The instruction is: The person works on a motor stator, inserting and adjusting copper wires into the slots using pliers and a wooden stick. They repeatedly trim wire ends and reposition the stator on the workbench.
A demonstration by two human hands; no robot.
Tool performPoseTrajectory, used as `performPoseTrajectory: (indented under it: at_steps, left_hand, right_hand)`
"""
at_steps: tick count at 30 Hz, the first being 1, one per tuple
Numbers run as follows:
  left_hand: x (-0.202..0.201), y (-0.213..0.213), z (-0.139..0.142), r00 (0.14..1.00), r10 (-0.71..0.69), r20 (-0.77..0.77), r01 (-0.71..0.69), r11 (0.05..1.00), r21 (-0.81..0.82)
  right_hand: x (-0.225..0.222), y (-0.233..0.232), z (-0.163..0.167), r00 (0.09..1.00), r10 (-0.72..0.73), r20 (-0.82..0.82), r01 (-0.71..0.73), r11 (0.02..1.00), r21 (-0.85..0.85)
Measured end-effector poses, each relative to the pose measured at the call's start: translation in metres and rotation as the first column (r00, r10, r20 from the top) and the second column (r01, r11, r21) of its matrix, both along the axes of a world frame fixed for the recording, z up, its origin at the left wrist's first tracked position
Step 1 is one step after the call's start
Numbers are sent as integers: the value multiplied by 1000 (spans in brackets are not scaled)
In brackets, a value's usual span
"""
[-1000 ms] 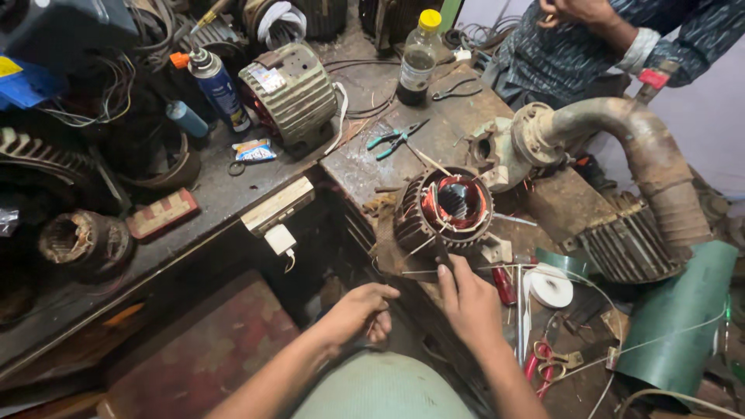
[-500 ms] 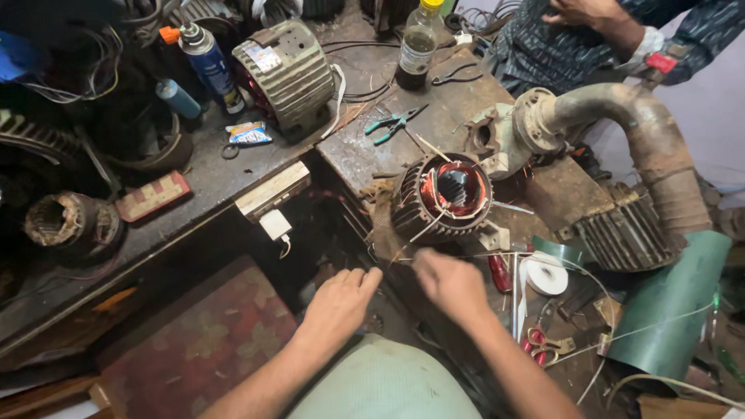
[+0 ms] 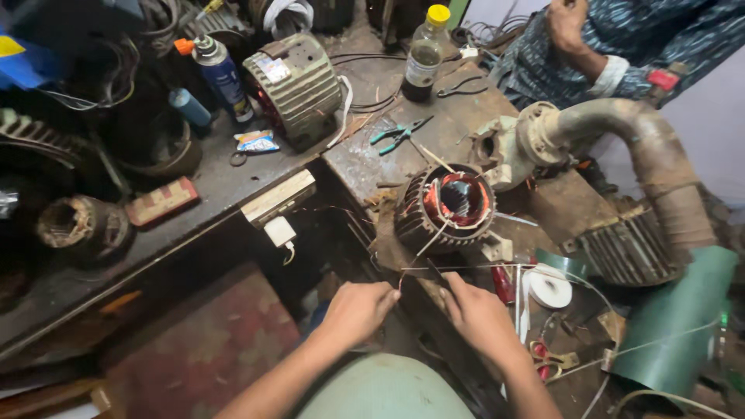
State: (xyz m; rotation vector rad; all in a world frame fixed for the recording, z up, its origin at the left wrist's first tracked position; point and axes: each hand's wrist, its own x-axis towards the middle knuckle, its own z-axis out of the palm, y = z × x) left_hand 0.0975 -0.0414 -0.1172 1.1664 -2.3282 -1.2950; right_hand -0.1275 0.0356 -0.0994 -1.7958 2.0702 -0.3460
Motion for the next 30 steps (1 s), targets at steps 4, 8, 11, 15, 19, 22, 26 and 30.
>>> performPoseTrajectory:
  at_steps: [4,8,11,15,19,22,26,30]
  left_hand:
    - [-1,-2,-2,965,163,-204,-10,804,595]
    - [9,4,10,919,229,-320,-144,953,266]
    - [23,-8,21,971,-88,-222,-58,816,-575]
    - [29,-10,19,987,-144,73,152,683,-715]
    - [24,-1,5,985,-79,154,162,731,-663]
    - [21,2,1,987,-57,153,144,744,-653]
    - [22,4,7,990,-69,120,132,730,-670]
    - [21,4,12,984,-60,166,158,715,-681]
  right_hand:
    - [8,1,6,997,-48,55,59,973,-221]
    - [21,-3,10,988,-149,49,156,941,-299]
    - [37,-1,9,987,-149,55,159,927,-339]
    - [62,-5,-3,998,52,-22,-56,869,-491]
    - [63,-20,-8,998,-10,-69,-6,976,-219]
    - [59,-24,-5,999,24,-23,-29,962,-272]
    - [55,-22,-3,1000,25,6,-21,943,-333]
    - [47,-22,-13,989,138,55,-110,928,-356]
